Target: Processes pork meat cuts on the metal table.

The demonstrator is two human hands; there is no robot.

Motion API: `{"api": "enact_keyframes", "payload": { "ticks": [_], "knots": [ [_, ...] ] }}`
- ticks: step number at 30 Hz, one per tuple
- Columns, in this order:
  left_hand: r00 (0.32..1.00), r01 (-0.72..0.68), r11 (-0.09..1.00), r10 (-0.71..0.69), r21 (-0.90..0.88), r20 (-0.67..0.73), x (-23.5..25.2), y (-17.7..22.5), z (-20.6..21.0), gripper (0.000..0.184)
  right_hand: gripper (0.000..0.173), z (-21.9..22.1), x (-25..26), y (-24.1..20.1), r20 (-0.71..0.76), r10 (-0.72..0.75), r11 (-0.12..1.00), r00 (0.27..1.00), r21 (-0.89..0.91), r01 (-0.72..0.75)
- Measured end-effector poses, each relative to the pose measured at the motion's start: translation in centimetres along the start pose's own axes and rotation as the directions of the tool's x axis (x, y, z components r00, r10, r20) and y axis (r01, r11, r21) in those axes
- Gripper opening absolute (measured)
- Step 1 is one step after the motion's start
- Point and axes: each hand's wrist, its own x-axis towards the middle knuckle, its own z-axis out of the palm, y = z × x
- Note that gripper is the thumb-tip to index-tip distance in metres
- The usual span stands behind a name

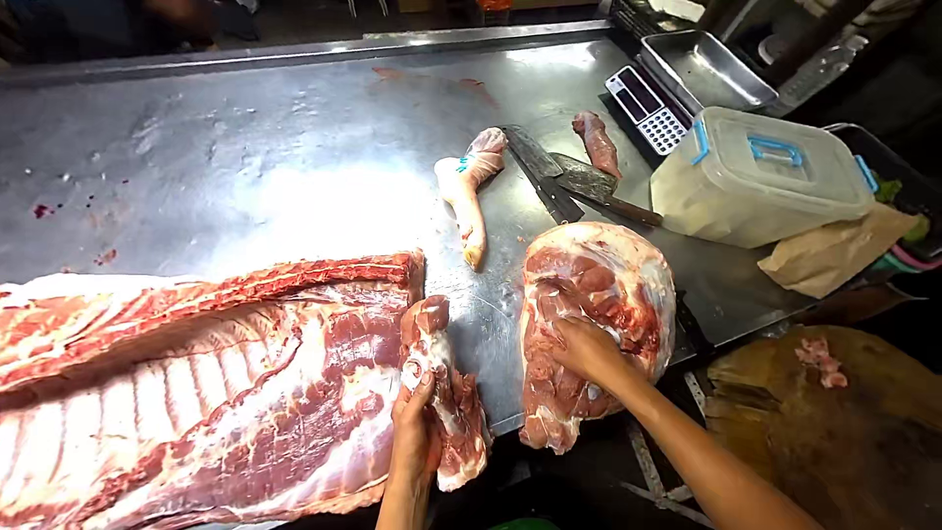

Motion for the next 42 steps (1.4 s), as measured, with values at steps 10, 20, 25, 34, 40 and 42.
{"api": "enact_keyframes", "payload": {
  "ticks": [10, 20, 25, 34, 40, 42],
  "knots": [
    [0.995, -0.070, 0.997, 0.066, -0.041, -0.078, 0.3, 0.9, 1.1, 0.033, 0.020, -2.9, 0.7, 2.6, 0.013, -0.085, 0.966, 0.996, 0.247, 0.079],
    [0.970, -0.201, 0.980, 0.201, 0.012, -0.140, -2.3, 0.4, 4.5, 0.029, 0.036, -6.5, 1.1, 5.5, 0.110, -0.212, 0.783, 0.971, 0.614, 0.101],
    [0.971, -0.183, 0.981, 0.190, 0.059, -0.142, -3.2, 0.9, 7.7, 0.026, 0.036, -4.3, -0.8, 8.1, -0.134, -0.415, 0.729, 0.900, 0.542, 0.418],
    [0.909, -0.088, 0.817, 0.299, 0.570, -0.289, 1.1, 6.7, 7.3, 0.043, 0.033, -1.7, -1.6, 12.0, -0.413, -0.473, 0.445, 0.779, 0.651, 0.615],
    [0.938, -0.100, 0.655, 0.313, 0.749, -0.149, -1.6, 4.8, 6.1, 0.030, 0.034, -0.1, -1.4, 13.3, -0.416, -0.523, 0.390, 0.744, 0.660, 0.642],
    [0.943, -0.089, 0.567, 0.312, 0.819, -0.114, -1.2, 3.8, 6.5, 0.030, 0.035, 0.2, -1.4, 13.4, -0.394, -0.537, 0.414, 0.747, 0.648, 0.639]
  ]
}}
